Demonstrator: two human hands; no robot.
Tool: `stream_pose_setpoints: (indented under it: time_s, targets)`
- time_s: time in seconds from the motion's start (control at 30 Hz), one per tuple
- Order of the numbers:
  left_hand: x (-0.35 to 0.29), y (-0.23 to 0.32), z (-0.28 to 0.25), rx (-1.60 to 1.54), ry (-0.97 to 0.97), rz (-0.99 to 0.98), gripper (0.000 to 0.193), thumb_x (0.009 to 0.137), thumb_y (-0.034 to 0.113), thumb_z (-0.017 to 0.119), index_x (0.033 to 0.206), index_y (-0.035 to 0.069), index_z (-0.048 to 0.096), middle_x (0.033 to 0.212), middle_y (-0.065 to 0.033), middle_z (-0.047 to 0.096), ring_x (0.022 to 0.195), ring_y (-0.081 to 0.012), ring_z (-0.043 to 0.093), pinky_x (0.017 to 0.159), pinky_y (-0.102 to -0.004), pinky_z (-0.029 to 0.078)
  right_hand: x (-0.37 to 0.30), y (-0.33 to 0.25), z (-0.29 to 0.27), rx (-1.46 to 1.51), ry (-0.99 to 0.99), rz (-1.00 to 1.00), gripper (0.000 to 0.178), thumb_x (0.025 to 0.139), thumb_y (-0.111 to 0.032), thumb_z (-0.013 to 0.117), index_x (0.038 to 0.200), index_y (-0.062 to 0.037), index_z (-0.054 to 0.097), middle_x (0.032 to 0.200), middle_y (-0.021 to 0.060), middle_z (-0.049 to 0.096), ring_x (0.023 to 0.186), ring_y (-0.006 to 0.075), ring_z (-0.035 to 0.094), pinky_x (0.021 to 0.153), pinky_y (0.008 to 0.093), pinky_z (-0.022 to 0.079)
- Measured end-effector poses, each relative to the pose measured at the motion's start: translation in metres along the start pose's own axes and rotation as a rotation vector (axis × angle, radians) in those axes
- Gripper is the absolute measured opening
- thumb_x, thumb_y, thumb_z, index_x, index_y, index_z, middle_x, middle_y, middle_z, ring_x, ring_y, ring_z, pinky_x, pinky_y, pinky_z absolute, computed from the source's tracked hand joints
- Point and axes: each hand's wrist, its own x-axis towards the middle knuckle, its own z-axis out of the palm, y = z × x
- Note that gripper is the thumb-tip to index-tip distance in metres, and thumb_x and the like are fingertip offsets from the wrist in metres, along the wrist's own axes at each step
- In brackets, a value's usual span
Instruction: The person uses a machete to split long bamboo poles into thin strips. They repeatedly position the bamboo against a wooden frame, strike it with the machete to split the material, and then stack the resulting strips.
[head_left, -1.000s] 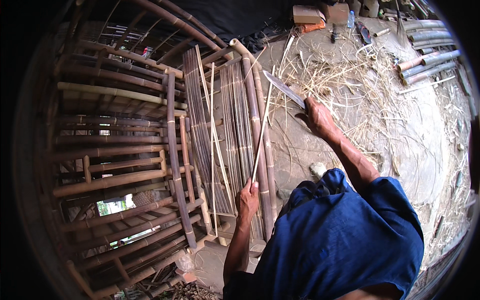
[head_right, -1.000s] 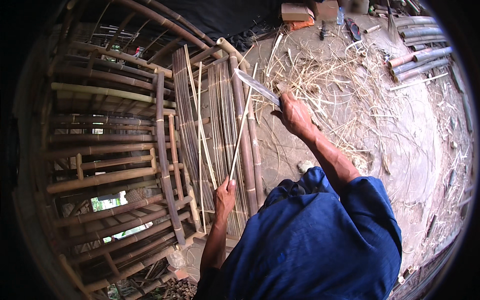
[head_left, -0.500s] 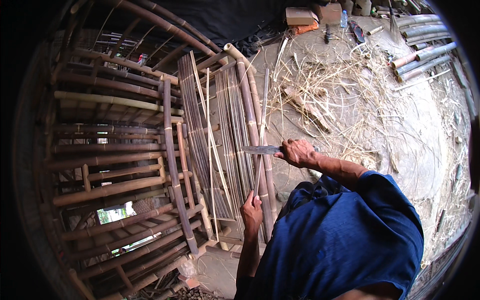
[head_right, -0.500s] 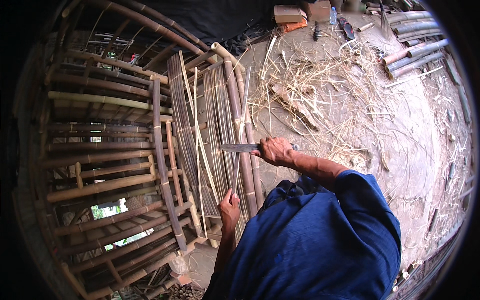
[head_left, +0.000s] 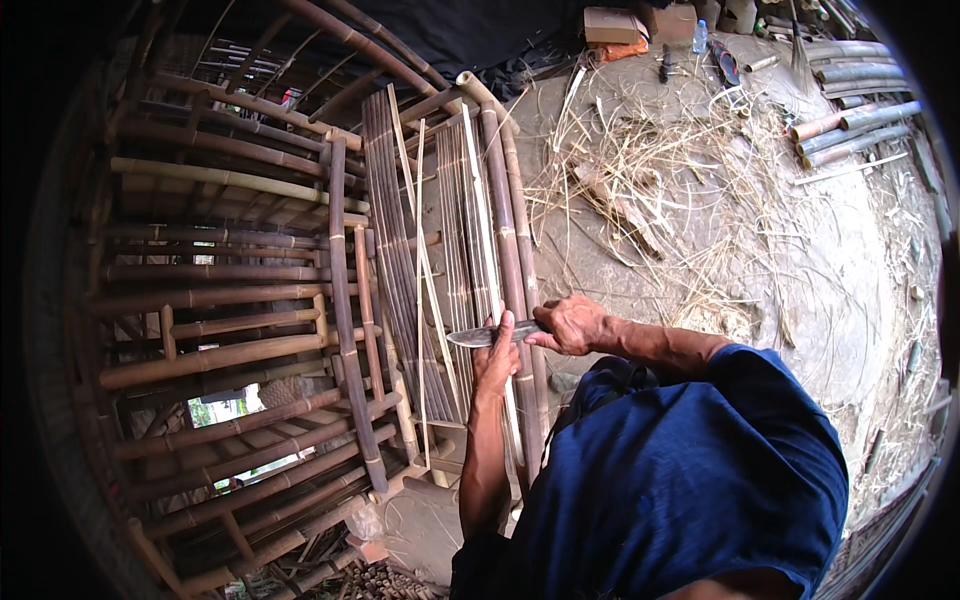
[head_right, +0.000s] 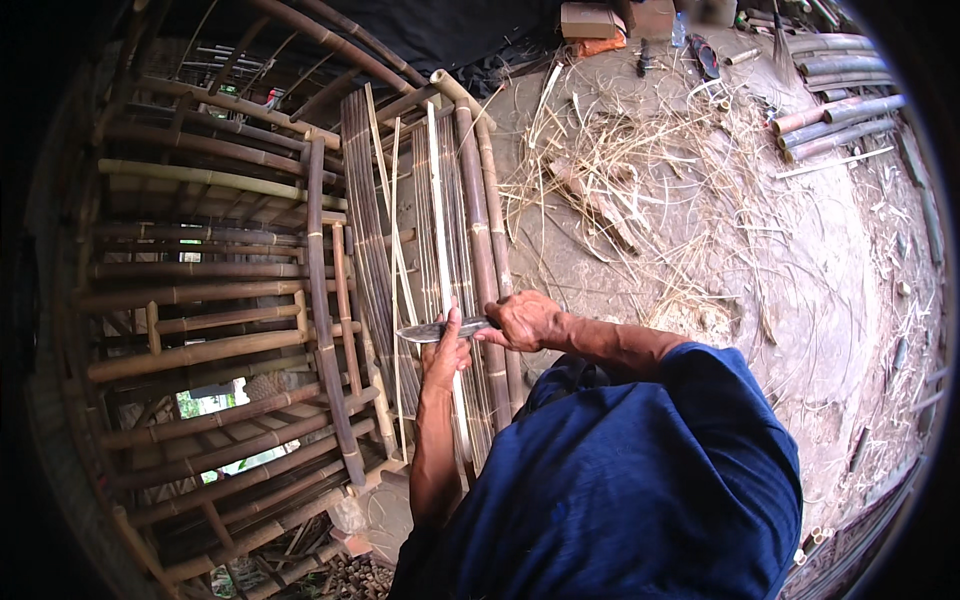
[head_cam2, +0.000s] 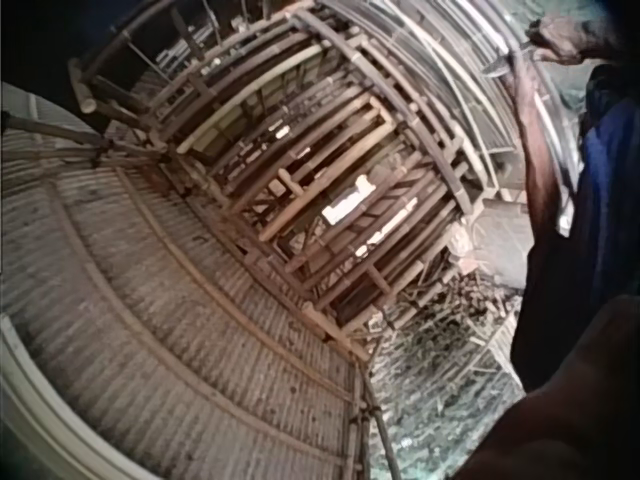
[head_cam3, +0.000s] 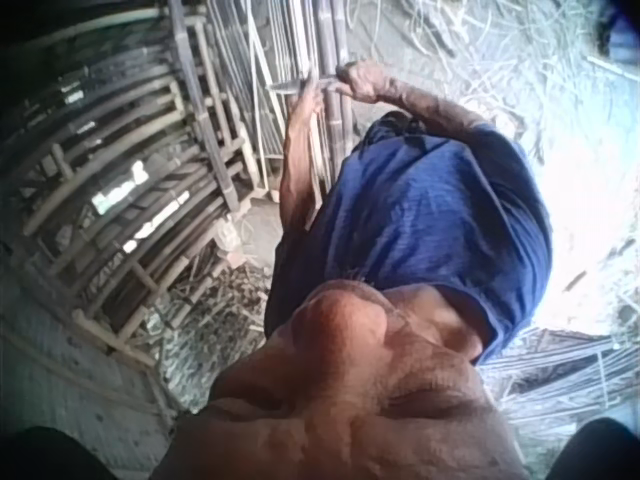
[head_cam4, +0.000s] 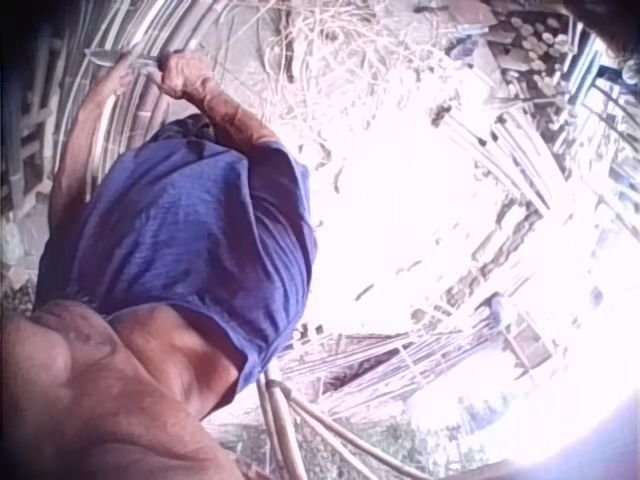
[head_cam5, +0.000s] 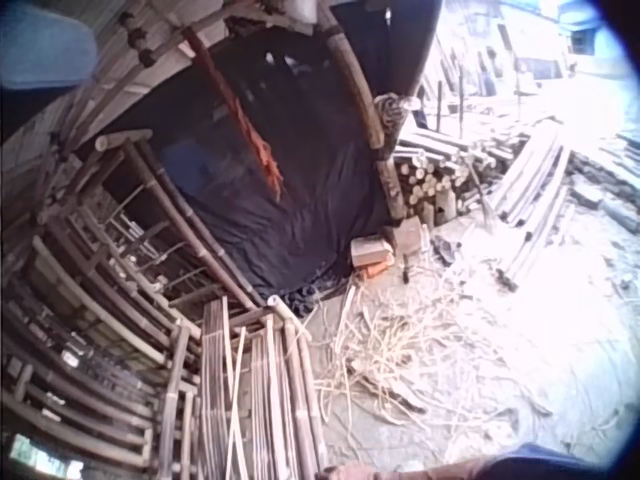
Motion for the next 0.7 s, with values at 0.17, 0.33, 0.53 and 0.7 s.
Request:
stream_pose_setpoints:
  time_s: [0.17, 0.33, 0.53, 0.7]
  targets:
    - [-0.016, 0.022, 0.004, 0.04, -0.076, 0.088, 0.046, 0.098, 0.026, 0.057, 0.138, 0.005, 0.046, 0.057, 0.0102, 0.032, 0.041, 0.0002, 0.03, 0.034, -0.0192, 0.025, 0.04, 0.036, -0.02, -0.096, 0.07, 0.218, 0.064, 0.092, -0.065, 0.04, 0.087, -0.0052, 0.064, 0.066, 0.016, 0.062, 0.06, 0.0344, 0.064, 0.056, 0.0461, 0.051]
    - [-0.069, -0.003, 0.008, 0.054, -0.182, 0.122, 0.045, 0.099, 0.021, 0.055, 0.139, 0.003, 0.045, 0.058, 0.0098, 0.036, 0.043, -0.0003, 0.035, 0.039, -0.0181, 0.028, 0.07, 0.105, -0.095, -0.318, 0.2, 0.306, 0.073, 0.097, -0.062, 0.031, 0.074, -0.0015, 0.065, 0.055, 0.0186, 0.058, 0.049, 0.0355, 0.06, 0.05, 0.0463, 0.049]
    - [-0.036, 0.017, 0.003, 0.172, -0.116, 0.133, 0.049, 0.102, 0.036, 0.047, 0.137, 0.003, 0.048, 0.055, 0.0039, 0.044, 0.039, -0.0027, 0.038, 0.035, -0.0186, 0.036, 0.036, 0.038, -0.041, -0.068, 0.13, 0.16, 0.069, 0.096, -0.062, 0.035, 0.081, 0.0001, 0.062, 0.061, 0.0213, 0.061, 0.06, 0.0366, 0.065, 0.054, 0.0477, 0.05]
    - [-0.02, 0.006, -0.003, 0.06, 0.001, 0.201, 0.08, 0.089, 0.039, 0.07, 0.146, 0.001, 0.027, 0.06, 0.0054, 0.047, 0.043, -0.0028, 0.04, 0.034, -0.0192, 0.031, -0.009, -0.022, -0.011, -0.012, 0.007, -0.016, 0.069, 0.093, -0.067, 0.036, 0.094, -0.002, 0.06, 0.067, 0.0213, 0.063, 0.065, 0.039, 0.066, 0.056, 0.0476, 0.052]
